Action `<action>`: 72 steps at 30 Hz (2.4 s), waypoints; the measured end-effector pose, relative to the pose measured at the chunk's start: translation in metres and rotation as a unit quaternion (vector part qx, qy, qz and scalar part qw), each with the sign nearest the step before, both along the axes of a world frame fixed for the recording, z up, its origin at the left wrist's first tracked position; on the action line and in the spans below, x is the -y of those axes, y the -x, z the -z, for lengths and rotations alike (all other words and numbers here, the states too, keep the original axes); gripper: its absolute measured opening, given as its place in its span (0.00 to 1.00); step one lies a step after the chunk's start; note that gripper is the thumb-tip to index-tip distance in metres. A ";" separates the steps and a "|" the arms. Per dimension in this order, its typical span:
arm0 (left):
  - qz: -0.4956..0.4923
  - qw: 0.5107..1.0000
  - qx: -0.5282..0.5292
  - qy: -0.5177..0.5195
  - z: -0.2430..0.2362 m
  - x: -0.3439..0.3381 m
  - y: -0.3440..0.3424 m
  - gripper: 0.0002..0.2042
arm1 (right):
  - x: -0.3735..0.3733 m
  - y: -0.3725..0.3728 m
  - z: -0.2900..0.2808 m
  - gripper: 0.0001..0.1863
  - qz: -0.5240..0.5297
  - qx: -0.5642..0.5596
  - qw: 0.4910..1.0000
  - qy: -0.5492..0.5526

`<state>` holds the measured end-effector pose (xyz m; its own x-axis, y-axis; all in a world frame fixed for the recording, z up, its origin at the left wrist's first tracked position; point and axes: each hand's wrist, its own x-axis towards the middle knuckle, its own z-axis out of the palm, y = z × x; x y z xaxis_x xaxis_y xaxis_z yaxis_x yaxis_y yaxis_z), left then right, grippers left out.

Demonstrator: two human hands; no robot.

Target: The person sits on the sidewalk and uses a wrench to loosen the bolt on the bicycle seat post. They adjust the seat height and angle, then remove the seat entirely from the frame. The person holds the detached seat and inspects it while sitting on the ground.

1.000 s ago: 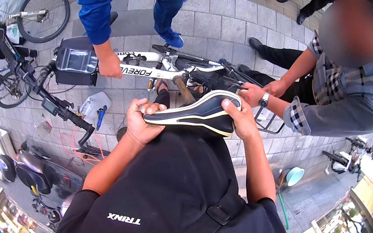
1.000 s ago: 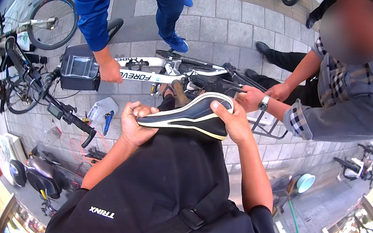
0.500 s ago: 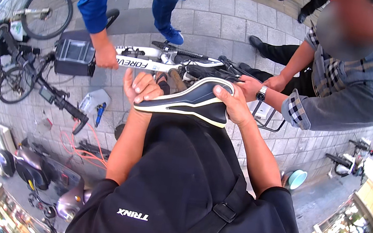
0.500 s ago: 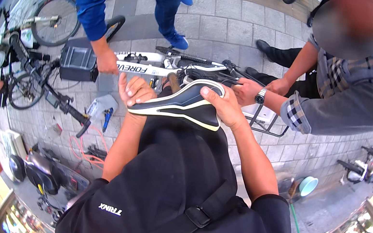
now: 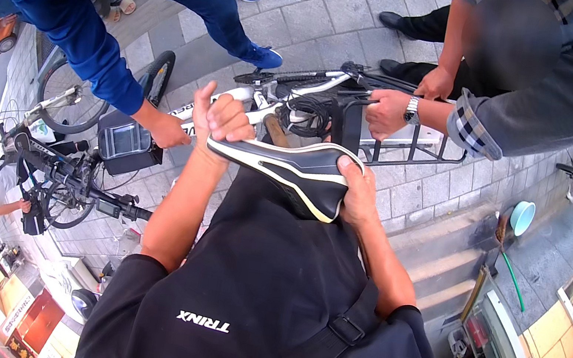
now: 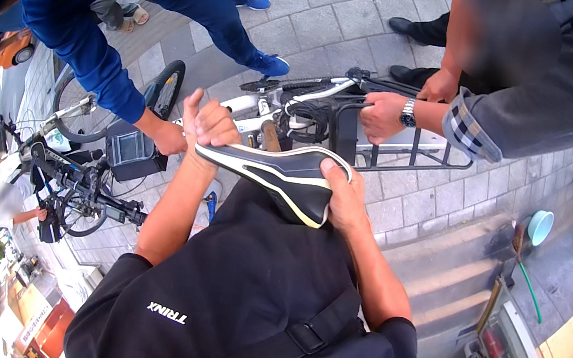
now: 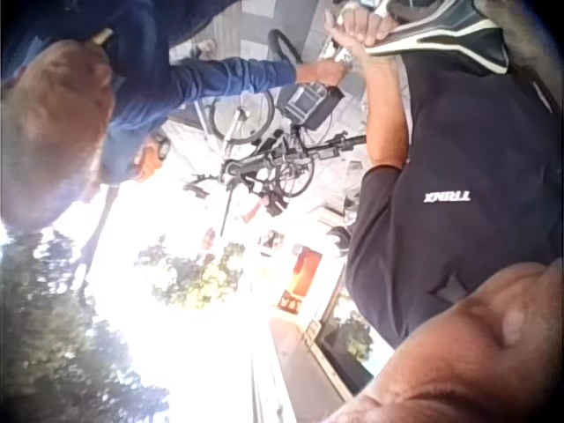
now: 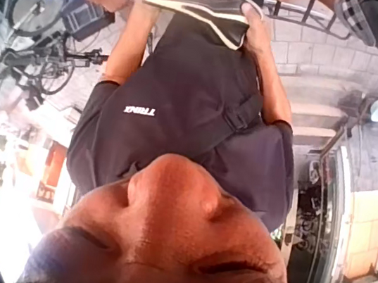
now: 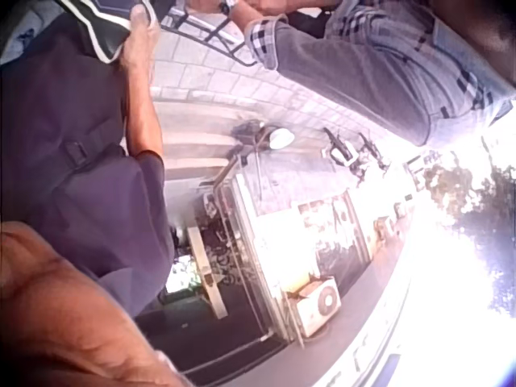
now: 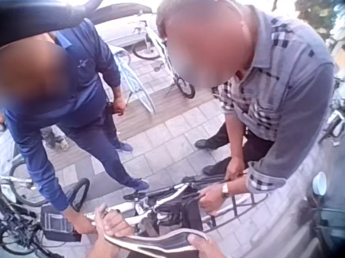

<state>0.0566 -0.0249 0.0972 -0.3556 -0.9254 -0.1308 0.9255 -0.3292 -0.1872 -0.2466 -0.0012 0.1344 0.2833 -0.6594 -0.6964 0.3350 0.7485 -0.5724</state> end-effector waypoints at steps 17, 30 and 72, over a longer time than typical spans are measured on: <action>0.014 0.975 0.153 -0.159 -0.033 -0.007 -0.005 0.27 | 0.008 0.000 -0.005 0.21 -0.025 -0.034 0.998 0.050; 0.056 0.973 0.145 -0.170 -0.040 0.011 -0.001 0.27 | -0.004 -0.001 -0.012 0.21 0.030 -0.044 0.998 0.014; -0.288 0.941 0.127 0.125 -0.185 -0.116 -0.025 0.26 | 0.073 -0.081 -0.188 0.24 -0.348 0.011 0.856 0.383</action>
<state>0.0811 0.0915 0.2827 0.2285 -0.9681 0.1026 0.9681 0.2371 0.0809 -0.1658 -0.0739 0.3224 0.8002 -0.5866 -0.1251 -0.0221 0.1795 -0.9835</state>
